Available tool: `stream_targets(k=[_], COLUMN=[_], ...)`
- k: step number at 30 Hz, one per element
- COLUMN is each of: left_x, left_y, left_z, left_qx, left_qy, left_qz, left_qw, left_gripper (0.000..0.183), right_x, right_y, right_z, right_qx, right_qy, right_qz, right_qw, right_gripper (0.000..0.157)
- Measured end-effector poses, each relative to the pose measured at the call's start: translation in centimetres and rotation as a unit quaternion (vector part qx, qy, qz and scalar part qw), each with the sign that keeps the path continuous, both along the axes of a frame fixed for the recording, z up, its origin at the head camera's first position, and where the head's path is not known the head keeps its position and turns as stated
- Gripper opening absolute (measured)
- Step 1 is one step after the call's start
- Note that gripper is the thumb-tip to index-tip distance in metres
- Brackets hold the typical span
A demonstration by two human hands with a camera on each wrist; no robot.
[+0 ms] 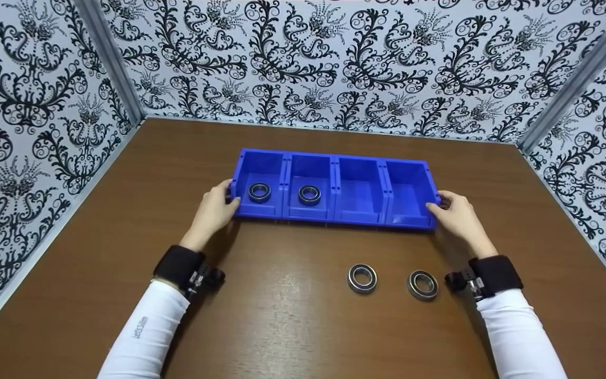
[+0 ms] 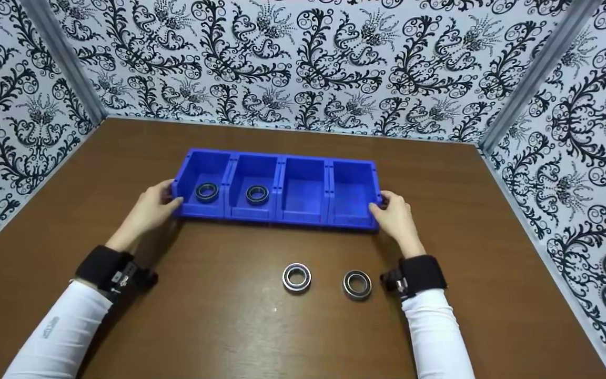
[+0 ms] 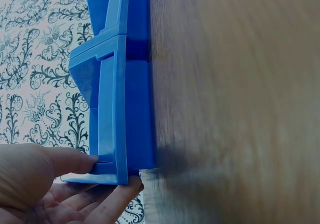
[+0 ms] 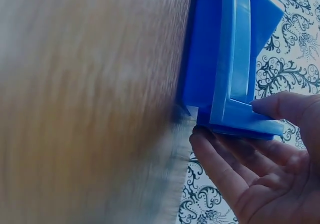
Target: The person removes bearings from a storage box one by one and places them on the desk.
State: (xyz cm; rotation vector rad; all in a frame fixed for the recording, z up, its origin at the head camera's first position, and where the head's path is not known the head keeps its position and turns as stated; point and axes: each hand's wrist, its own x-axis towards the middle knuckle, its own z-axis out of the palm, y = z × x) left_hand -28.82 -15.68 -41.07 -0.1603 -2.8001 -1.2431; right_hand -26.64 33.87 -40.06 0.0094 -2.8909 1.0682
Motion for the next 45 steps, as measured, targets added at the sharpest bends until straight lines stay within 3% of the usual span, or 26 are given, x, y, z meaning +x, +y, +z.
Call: stream_targets(k=[17,25,45], left_x=[-0.2,-0.1,-0.1], left_y=[0.1,0.2,-0.1], left_z=[0.0,-0.1,-0.3], left_qx=[0.004,-0.004,0.002], left_qy=[-0.002,0.015,0.009], left_qz=[-0.004,-0.003,0.000], left_qw=[1.0000,0.9999,1.0000], left_gripper=[0.054,0.052,0.053], right_x=[-1.2,-1.3,-1.4], right_y=[0.3,0.2,-0.2], right_z=[-0.2,-0.2,-0.4], right_qx=[-0.013,-0.035,-0.056], right_qy=[-0.012,-0.012,-0.039], right_qz=[0.007,0.008,0.012], right_qw=[1.000,0.999,0.998], right_gripper=[0.049,0.045,0.047])
